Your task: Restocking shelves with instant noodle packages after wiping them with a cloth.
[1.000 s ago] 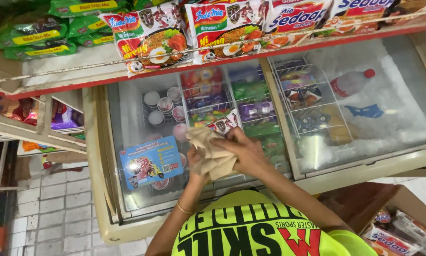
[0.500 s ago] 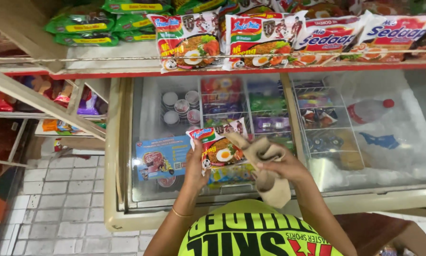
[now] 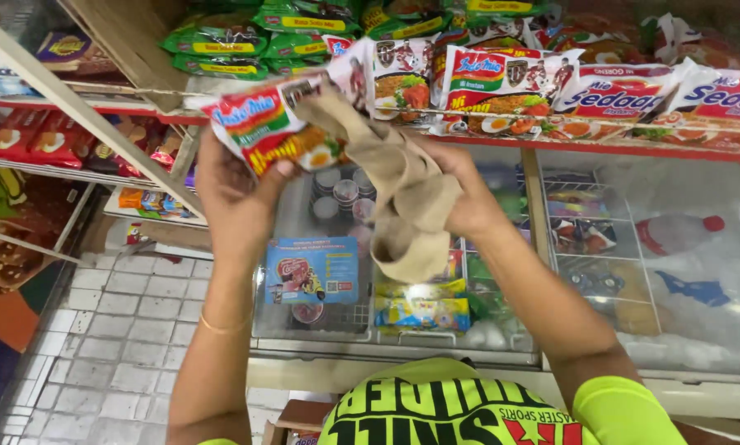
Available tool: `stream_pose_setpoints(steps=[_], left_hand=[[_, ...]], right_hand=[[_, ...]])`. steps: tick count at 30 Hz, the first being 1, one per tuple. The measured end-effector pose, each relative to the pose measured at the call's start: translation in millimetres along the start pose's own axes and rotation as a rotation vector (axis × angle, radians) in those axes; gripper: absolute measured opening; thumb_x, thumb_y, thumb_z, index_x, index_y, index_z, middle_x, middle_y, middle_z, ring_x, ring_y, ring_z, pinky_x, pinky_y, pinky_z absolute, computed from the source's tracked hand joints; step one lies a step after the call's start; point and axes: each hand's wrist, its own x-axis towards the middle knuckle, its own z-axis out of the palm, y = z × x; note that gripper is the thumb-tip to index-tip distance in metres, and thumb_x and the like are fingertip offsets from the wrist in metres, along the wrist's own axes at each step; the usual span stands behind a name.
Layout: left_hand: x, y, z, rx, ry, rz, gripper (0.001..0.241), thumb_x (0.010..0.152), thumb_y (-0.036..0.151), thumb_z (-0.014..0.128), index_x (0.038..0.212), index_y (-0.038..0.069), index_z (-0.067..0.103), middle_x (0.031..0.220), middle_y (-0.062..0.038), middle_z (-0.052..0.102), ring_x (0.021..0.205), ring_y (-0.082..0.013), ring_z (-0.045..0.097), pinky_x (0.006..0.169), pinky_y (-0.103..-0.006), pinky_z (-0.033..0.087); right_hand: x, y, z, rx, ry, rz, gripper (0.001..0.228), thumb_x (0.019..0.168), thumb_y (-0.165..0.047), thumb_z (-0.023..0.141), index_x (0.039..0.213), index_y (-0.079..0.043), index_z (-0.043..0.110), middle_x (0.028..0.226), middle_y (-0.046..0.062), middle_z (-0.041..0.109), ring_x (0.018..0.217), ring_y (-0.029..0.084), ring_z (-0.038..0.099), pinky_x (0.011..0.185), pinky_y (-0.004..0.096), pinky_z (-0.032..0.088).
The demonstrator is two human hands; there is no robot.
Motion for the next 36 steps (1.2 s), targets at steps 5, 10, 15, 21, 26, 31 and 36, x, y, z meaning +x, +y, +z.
stream_pose_setpoints(steps=[5, 10, 15, 21, 26, 31, 36], left_hand=[[85, -16, -30, 0.182, -0.053, 0.240, 0.059, 0.081, -0.028, 0.065, 0.127, 0.002, 0.047, 0.118, -0.015, 0.064, 0.105, -0.0277, 0.069, 0.091, -0.0348, 0.061], [129, -78, -50, 0.148, -0.093, 0.134, 0.056, 0.077, -0.030, 0.059, 0.121, 0.002, 0.046, 0.115, -0.016, 0.066, 0.098, -0.0277, 0.072, 0.081, -0.0345, 0.065], [157, -127, -68, 0.405, -0.172, -0.002, 0.060, 0.083, -0.010, 0.076, 0.136, -0.002, 0.049, 0.108, -0.016, 0.076, 0.089, -0.0194, 0.073, 0.073, -0.0272, 0.059], [182, -144, -63, 0.909, -0.342, -0.199, 0.036, 0.086, 0.024, 0.076, 0.112, 0.000, 0.075, 0.097, -0.019, 0.076, 0.078, -0.0289, 0.071, 0.070, -0.0393, 0.056], [173, -161, -51, 1.152, -0.364, -0.224, 0.059, 0.072, 0.018, 0.081, 0.129, 0.006, 0.070, 0.112, -0.022, 0.073, 0.098, -0.0429, 0.069, 0.080, -0.0492, 0.055], [115, -117, -35, 0.848, -0.023, 0.364, 0.042, 0.081, 0.004, 0.087, 0.120, -0.002, 0.071, 0.124, -0.025, 0.062, 0.109, -0.0433, 0.061, 0.094, -0.0481, 0.050], [38, -141, -32, 0.636, 0.322, 0.611, 0.004, 0.096, 0.009, 0.076, 0.098, 0.005, 0.074, 0.093, -0.010, 0.064, 0.089, -0.0328, 0.065, 0.083, -0.0404, 0.049]], right_hand=[[90, -12, 25, 0.004, -0.062, 0.078, 0.058, 0.086, 0.004, 0.074, 0.141, -0.006, 0.058, 0.141, 0.010, 0.059, 0.128, 0.023, 0.057, 0.111, 0.033, 0.048], [125, 23, 31, 0.079, -0.014, 0.240, 0.041, 0.083, 0.000, 0.078, 0.123, -0.004, 0.068, 0.112, 0.004, 0.074, 0.100, 0.015, 0.067, 0.092, 0.026, 0.051], [133, 36, 36, 0.085, 0.071, 0.383, 0.047, 0.080, -0.001, 0.079, 0.125, 0.000, 0.068, 0.108, 0.010, 0.076, 0.092, 0.018, 0.071, 0.082, 0.025, 0.057], [129, 36, 32, -0.275, -0.003, 0.338, 0.061, 0.075, -0.011, 0.081, 0.130, 0.006, 0.061, 0.115, 0.019, 0.076, 0.093, 0.027, 0.079, 0.078, 0.032, 0.066], [54, 54, 28, -0.267, -0.179, 0.126, 0.067, 0.074, 0.001, 0.081, 0.138, -0.003, 0.058, 0.134, 0.018, 0.058, 0.118, 0.029, 0.053, 0.099, 0.041, 0.046], [-12, 77, 38, -0.240, -0.379, 0.086, 0.069, 0.066, 0.006, 0.078, 0.132, -0.012, 0.066, 0.145, 0.011, 0.061, 0.133, 0.028, 0.061, 0.117, 0.041, 0.051], [-24, 87, 50, -0.303, -0.222, 0.082, 0.083, 0.068, 0.006, 0.082, 0.146, -0.006, 0.056, 0.151, 0.021, 0.053, 0.138, 0.046, 0.049, 0.115, 0.060, 0.038]])
